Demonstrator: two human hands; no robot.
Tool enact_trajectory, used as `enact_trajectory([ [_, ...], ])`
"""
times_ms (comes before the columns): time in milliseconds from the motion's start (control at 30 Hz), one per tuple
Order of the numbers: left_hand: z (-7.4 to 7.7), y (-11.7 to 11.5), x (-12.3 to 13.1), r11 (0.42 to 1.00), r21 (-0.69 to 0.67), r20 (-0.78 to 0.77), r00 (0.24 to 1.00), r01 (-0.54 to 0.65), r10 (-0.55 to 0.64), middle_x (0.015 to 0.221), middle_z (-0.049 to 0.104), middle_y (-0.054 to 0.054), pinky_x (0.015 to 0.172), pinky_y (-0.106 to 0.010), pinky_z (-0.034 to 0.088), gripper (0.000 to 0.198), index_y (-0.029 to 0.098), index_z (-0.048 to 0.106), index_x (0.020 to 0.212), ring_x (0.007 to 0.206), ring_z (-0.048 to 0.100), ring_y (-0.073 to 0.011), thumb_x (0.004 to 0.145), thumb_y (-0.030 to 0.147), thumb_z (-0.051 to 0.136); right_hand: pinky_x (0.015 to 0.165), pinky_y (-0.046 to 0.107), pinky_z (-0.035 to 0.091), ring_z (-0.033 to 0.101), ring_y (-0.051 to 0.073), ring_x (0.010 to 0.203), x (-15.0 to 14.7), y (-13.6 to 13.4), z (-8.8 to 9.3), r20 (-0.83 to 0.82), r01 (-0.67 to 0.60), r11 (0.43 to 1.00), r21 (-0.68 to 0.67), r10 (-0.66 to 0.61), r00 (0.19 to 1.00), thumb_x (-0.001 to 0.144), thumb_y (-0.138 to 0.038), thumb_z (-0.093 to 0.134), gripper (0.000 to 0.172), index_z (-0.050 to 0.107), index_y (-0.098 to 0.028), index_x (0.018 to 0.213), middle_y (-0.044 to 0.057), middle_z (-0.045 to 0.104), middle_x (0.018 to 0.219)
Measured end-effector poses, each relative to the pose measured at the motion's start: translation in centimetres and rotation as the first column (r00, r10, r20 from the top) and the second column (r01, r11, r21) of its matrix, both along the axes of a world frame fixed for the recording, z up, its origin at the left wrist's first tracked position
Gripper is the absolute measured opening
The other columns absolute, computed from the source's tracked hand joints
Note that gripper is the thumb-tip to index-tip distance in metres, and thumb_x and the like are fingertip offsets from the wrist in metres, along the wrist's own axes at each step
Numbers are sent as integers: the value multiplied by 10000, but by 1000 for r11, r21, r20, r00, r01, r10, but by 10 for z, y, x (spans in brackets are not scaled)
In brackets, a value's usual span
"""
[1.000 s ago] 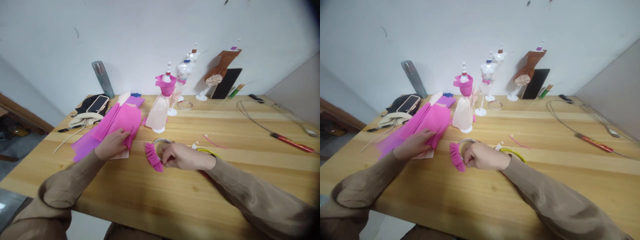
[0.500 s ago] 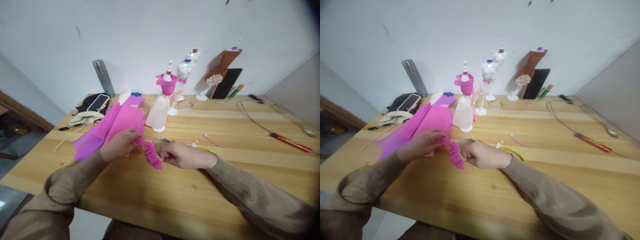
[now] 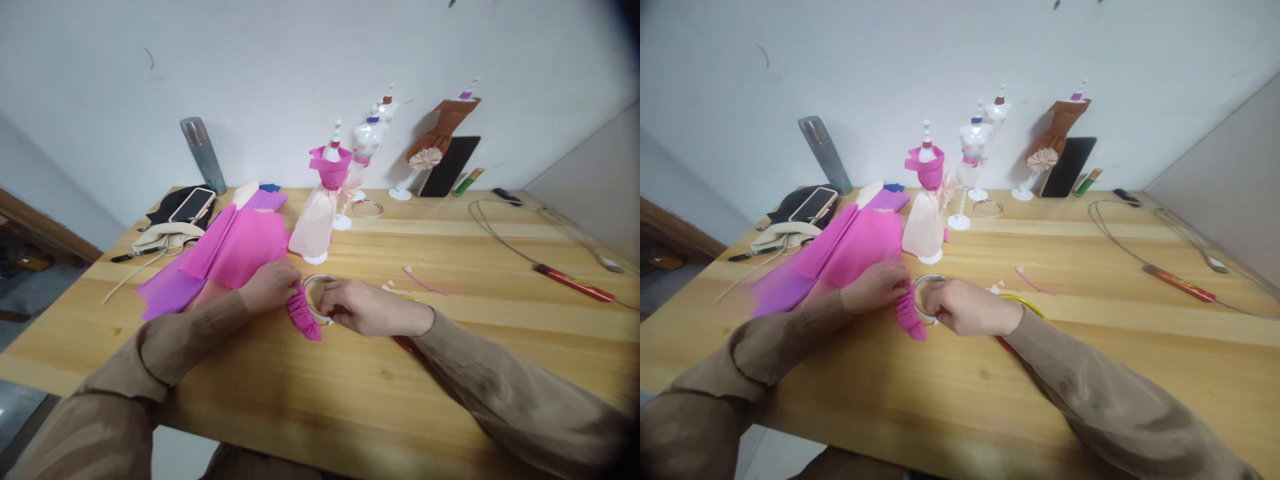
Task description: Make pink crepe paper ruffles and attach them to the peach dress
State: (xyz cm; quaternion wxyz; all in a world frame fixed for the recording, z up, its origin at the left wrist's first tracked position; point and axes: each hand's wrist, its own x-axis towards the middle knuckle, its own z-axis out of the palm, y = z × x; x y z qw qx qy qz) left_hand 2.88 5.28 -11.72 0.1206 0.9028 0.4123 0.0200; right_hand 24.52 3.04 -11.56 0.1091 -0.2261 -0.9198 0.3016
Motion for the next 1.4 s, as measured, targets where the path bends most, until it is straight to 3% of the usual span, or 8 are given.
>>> enact_trajectory([
  [233, -8, 1, -6, 998, 17, 43, 997, -58, 57, 845, 652, -40, 738, -291, 434, 123, 161, 613, 749, 846, 570, -188, 827, 129, 523, 630, 264, 300, 430, 121, 693, 6, 1, 1, 113, -15, 998, 59, 9, 994, 687, 80, 467, 251, 530, -163, 683, -8, 531, 707],
  [500, -8, 2, -7, 995, 28, 47, 994, -98, 96, 827, 650, -33, 734, -278, 434, 145, 161, 601, 727, 838, 575, -176, 845, 131, 521, 648, 262, 323, 436, 125, 702, 5, 4, 2, 64, -32, 998, 57, 28, 998, 678, 80, 456, 254, 518, -166, 687, -4, 527, 717],
  [867, 14, -2, -13, 985, 111, 20, 991, -133, 132, 820, 637, -60, 691, -286, 428, 166, 152, 616, 768, 798, 566, -186, 855, 144, 475, 590, 270, 296, 513, 142, 700, 5, 1, -1, 175, 166, 977, 137, -189, 966, 684, 14, 500, 190, 571, -160, 706, 41, 601, 793],
  [1133, 16, 1, -17, 991, 56, -33, 991, -125, 127, 798, 644, -60, 634, -267, 389, 146, 150, 623, 752, 758, 572, -192, 821, 129, 496, 588, 250, 297, 428, 116, 624, 7, 5, 8, 33, 170, 977, 131, -176, 984, 643, 35, 462, 208, 499, -165, 683, 9, 523, 716],
  [1400, 18, 3, -19, 977, 77, 80, 978, -198, 191, 748, 610, -32, 641, -258, 363, 151, 157, 603, 722, 726, 535, -164, 810, 149, 481, 558, 225, 277, 332, 88, 589, 11, 6, 11, -50, 132, 991, 36, -130, 990, 623, 34, 428, 213, 443, -174, 666, -35, 416, 672],
])
